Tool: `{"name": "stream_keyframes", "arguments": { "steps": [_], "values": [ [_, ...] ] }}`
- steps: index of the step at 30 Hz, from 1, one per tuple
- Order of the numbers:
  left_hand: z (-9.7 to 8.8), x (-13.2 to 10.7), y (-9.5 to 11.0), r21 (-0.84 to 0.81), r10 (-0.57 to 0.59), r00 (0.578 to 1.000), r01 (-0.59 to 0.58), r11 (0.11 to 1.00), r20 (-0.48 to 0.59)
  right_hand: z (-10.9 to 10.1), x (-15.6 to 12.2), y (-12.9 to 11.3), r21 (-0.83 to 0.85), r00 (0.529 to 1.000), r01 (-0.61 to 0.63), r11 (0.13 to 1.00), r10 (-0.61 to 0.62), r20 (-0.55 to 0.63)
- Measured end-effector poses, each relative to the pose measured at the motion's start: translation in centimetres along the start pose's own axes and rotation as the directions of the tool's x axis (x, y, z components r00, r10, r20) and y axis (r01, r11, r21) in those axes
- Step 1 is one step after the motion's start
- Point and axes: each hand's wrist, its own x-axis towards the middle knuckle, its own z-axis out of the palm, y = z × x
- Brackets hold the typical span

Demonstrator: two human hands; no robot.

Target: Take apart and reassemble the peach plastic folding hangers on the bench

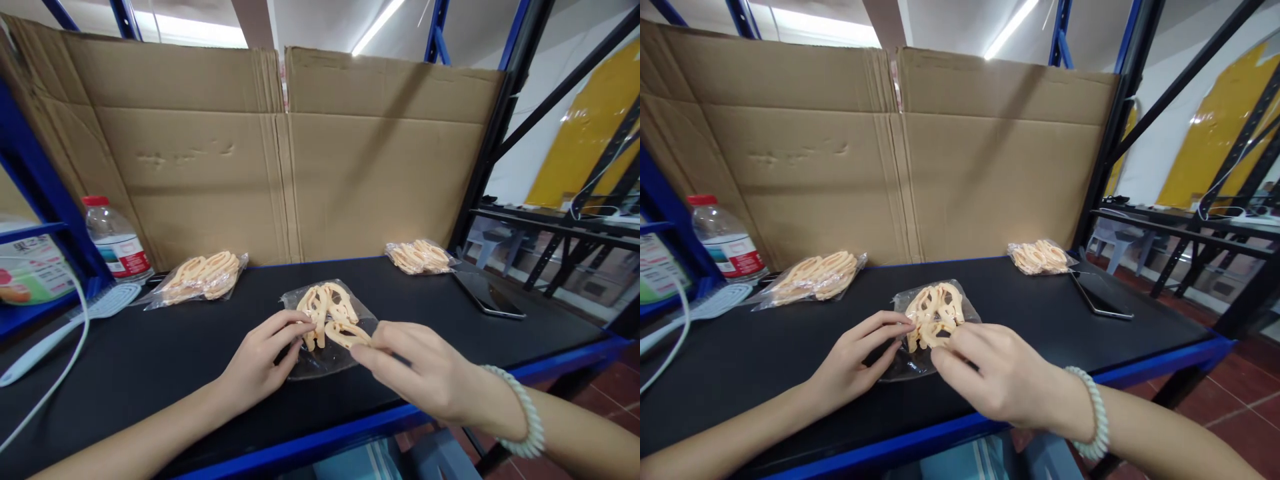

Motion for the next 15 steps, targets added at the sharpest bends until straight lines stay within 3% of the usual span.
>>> {"name": "stream_keyframes", "arguments": {
  "steps": [4, 8, 11, 15],
  "values": [
    [-0.1, 0.1, 0.1, 0.014, 0.002, 1.0, -0.002, 1.0, -0.013, 4.2, 0.9, 1.2, -0.192, 0.987, 0.152, 0.97, -0.138, 0.084],
    [-0.2, 0.1, -0.2, 0.033, 0.001, 1.0, -0.001, 0.999, 0.0, 7.6, 0.8, 2.0, -0.291, 0.962, 0.125, 0.949, -0.044, 0.269],
    [-0.7, 0.1, -0.4, 0.047, -0.004, 0.999, 0.002, 0.999, 0.046, 7.3, 0.3, 2.4, -0.212, 0.932, -0.007, 0.977, 0.084, 0.353],
    [-1.5, 0.4, 0.2, 0.023, -0.048, 0.99, 0.046, 0.999, 0.134, 4.3, -0.6, 4.7, 0.08, 0.909, -0.244, 0.966, 0.199, 0.366]
  ]
}}
